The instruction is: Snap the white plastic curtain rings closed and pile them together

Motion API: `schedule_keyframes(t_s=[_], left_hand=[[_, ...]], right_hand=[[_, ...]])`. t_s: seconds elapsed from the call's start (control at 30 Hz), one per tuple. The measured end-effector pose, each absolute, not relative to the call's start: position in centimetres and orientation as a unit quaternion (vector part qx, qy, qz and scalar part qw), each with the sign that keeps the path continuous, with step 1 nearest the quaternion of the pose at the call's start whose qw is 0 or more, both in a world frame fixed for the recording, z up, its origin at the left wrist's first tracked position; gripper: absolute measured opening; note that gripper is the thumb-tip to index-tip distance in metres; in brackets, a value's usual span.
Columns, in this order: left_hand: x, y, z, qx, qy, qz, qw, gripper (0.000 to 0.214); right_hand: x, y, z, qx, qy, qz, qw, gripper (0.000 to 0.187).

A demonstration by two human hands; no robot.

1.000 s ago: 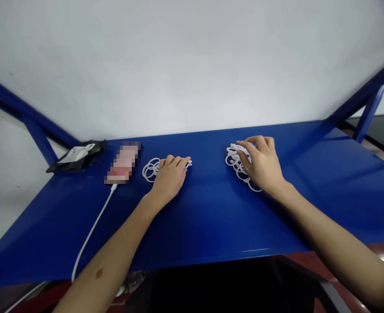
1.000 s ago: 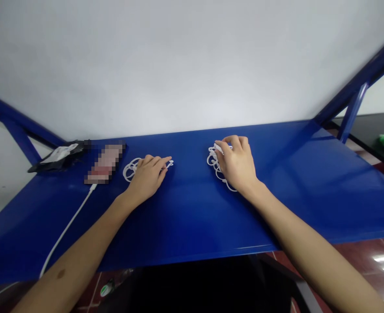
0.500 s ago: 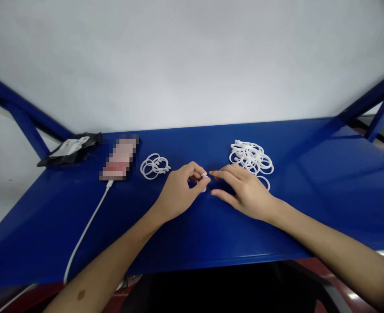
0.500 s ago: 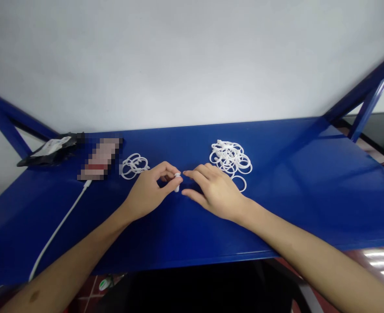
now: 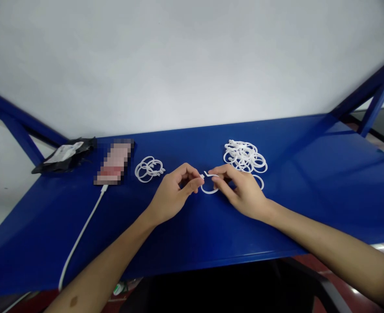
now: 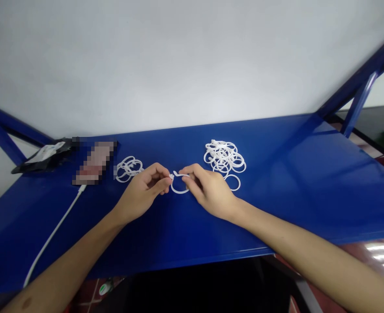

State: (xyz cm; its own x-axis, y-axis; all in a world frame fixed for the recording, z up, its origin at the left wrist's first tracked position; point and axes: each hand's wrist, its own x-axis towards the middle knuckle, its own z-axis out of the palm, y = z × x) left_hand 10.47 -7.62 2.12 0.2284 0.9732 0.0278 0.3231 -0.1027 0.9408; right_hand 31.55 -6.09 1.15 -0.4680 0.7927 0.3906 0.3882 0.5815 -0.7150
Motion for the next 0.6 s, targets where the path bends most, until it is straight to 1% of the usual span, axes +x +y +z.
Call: schedule_keyframes(t_s=[0.13,0.27,0.37,0.47,0.53,0.6], left_hand=[[10.3,-7.3,1.6,0.65,0.498,0.373,0.436,0.018],[10.6,-7.3,1.4,0.656,0.517,0.382,0.396,0.012],[10.9,-7.5,1.3,0.68,0.516,0.384,0.352,0.007],[10.9,-7.4,1.1,0.713,0.519,0.364,0.3,0.007],[10.4,-6.9,1.3,0.747,0.528,0.326,0.238,0.007],[9.4,-6.3,1.8,0.788,0.535,0.272,0.138,0.011]], right_hand=[[31.5,-5.9,1.1,-0.357,-0.792,0.355,0.346,0.018],[31.7,-6.1,0.9,-0.338,-0.802,0.364,0.332,0.018],[31.9,-6.2,0.7,-0.305,-0.823,0.348,0.329,0.015],[31.9,-6.1,0.6,-0.273,-0.851,0.315,0.318,0.015],[31.9,-5.8,0.6,-0.267,-0.87,0.271,0.315,0.016],[32.0,-5.1,0.8,-0.273,-0.883,0.202,0.323,0.017]])
